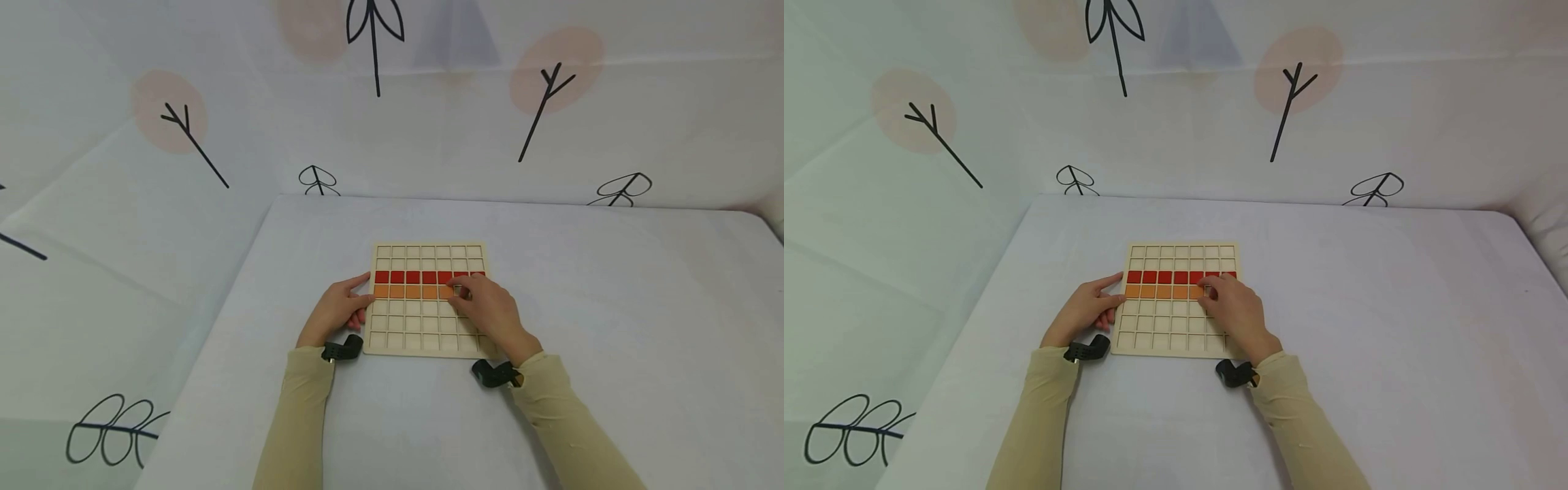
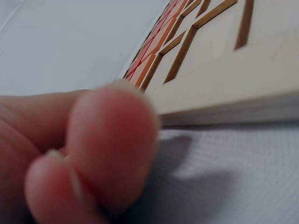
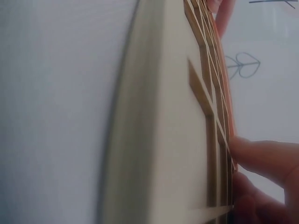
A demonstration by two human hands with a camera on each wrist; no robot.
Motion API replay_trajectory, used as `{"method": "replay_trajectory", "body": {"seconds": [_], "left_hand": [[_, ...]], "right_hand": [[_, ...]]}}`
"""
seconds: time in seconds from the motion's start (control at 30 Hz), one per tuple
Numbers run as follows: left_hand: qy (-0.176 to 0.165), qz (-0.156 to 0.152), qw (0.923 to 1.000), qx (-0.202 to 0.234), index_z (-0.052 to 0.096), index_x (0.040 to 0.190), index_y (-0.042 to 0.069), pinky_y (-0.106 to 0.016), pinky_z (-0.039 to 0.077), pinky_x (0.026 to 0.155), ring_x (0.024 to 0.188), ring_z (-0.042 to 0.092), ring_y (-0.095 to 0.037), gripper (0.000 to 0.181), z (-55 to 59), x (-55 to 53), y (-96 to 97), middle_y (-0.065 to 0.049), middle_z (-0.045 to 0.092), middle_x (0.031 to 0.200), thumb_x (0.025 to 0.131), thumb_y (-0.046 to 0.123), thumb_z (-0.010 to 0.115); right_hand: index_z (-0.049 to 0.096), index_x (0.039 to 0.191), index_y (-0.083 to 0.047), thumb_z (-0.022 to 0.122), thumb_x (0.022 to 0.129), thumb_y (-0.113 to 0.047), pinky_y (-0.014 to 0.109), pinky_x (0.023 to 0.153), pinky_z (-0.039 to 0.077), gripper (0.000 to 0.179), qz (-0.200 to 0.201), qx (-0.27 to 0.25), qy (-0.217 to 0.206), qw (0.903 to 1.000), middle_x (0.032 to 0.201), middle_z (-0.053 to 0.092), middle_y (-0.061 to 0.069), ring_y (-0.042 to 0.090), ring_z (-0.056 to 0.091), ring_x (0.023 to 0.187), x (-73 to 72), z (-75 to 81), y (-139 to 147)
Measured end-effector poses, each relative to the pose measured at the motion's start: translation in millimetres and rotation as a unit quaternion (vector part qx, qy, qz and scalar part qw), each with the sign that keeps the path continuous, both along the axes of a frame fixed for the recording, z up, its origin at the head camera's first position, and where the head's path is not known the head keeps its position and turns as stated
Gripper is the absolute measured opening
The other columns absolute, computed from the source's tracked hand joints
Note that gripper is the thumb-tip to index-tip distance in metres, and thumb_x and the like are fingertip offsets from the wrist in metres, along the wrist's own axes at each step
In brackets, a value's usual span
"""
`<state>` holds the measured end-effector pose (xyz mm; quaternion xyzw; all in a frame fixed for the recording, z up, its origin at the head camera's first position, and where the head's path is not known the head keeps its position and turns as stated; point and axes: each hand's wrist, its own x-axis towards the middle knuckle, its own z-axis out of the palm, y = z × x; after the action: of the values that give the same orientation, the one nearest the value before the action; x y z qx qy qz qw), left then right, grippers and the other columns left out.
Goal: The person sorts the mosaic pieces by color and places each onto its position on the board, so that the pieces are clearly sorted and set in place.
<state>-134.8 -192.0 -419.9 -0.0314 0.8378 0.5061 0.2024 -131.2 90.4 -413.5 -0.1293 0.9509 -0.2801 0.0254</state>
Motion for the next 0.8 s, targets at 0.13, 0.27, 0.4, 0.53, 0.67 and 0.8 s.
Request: {"method": "replay_trajectory", "body": {"seconds": [0.13, 0.27, 0.4, 0.53, 0.67, 0.8], "left_hand": [[-0.001, 0.000, 1.0000, -0.004, 0.038, 0.136, 0.028, -0.027, 0.045, 0.043, 0.041, 0.051, -0.016, 0.054, 0.0, -0.2, 0.4, -0.011, 0.056, 0.055, 0.086, 0.027, 0.060], [-0.004, 0.003, 1.0000, -0.006, 0.039, 0.135, 0.028, -0.026, 0.044, 0.042, 0.040, 0.051, -0.016, 0.054, -0.4, 0.0, 0.8, -0.010, 0.055, 0.055, 0.086, 0.026, 0.060], [-0.001, 0.001, 1.0000, -0.006, 0.039, 0.135, 0.028, -0.026, 0.044, 0.042, 0.040, 0.051, -0.016, 0.054, -1.5, -0.1, 1.6, -0.011, 0.056, 0.055, 0.086, 0.026, 0.060], [0.000, -0.002, 1.0000, -0.007, 0.038, 0.136, 0.028, -0.027, 0.045, 0.042, 0.041, 0.051, -0.016, 0.055, -2.0, -0.2, 2.0, -0.011, 0.056, 0.055, 0.086, 0.027, 0.060], [0.001, 0.002, 1.0000, -0.010, 0.038, 0.136, 0.028, -0.027, 0.045, 0.043, 0.041, 0.051, -0.016, 0.055, -1.7, 0.0, 1.4, -0.010, 0.056, 0.056, 0.086, 0.027, 0.060], [-0.001, 0.007, 1.0000, -0.006, 0.039, 0.135, 0.029, -0.027, 0.045, 0.043, 0.041, 0.051, -0.016, 0.054, -1.6, 0.1, 1.0, -0.011, 0.056, 0.056, 0.086, 0.027, 0.060]], "right_hand": [[0.064, 0.108, -0.016, 0.065, 0.081, -0.025, 0.026, 0.048, 0.036, 0.028, 0.001, -0.001, -0.001, 1.0000, 0.078, 0.052, -0.003, 0.013, 0.047, 0.063, -0.4, 0.4, 0.7], [0.063, 0.109, -0.015, 0.065, 0.081, -0.025, 0.026, 0.050, 0.037, 0.030, 0.006, -0.006, -0.001, 1.0000, 0.078, 0.053, -0.003, 0.013, 0.048, 0.065, -0.4, 1.2, 2.1], [0.062, 0.111, -0.015, 0.065, 0.082, -0.026, 0.027, 0.053, 0.038, 0.031, 0.010, -0.008, -0.008, 0.9999, 0.079, 0.054, -0.003, 0.013, 0.049, 0.068, 0.2, 2.3, 4.3], [0.061, 0.114, -0.015, 0.063, 0.083, -0.026, 0.028, 0.058, 0.039, 0.033, 0.015, -0.020, -0.017, 0.9995, 0.081, 0.055, -0.003, 0.014, 0.050, 0.072, 0.6, 3.6, 7.2], [0.060, 0.115, -0.014, 0.060, 0.086, -0.026, 0.029, 0.060, 0.038, 0.031, 0.013, -0.038, -0.029, 0.9988, 0.081, 0.054, -0.002, 0.015, 0.047, 0.072, 1.3, 4.7, 10.5], [0.061, 0.114, -0.016, 0.057, 0.088, -0.027, 0.029, 0.060, 0.039, 0.029, 0.004, -0.046, -0.044, 0.9979, 0.081, 0.054, -0.002, 0.016, 0.047, 0.071, 3.5, 4.4, 16.4]]}}
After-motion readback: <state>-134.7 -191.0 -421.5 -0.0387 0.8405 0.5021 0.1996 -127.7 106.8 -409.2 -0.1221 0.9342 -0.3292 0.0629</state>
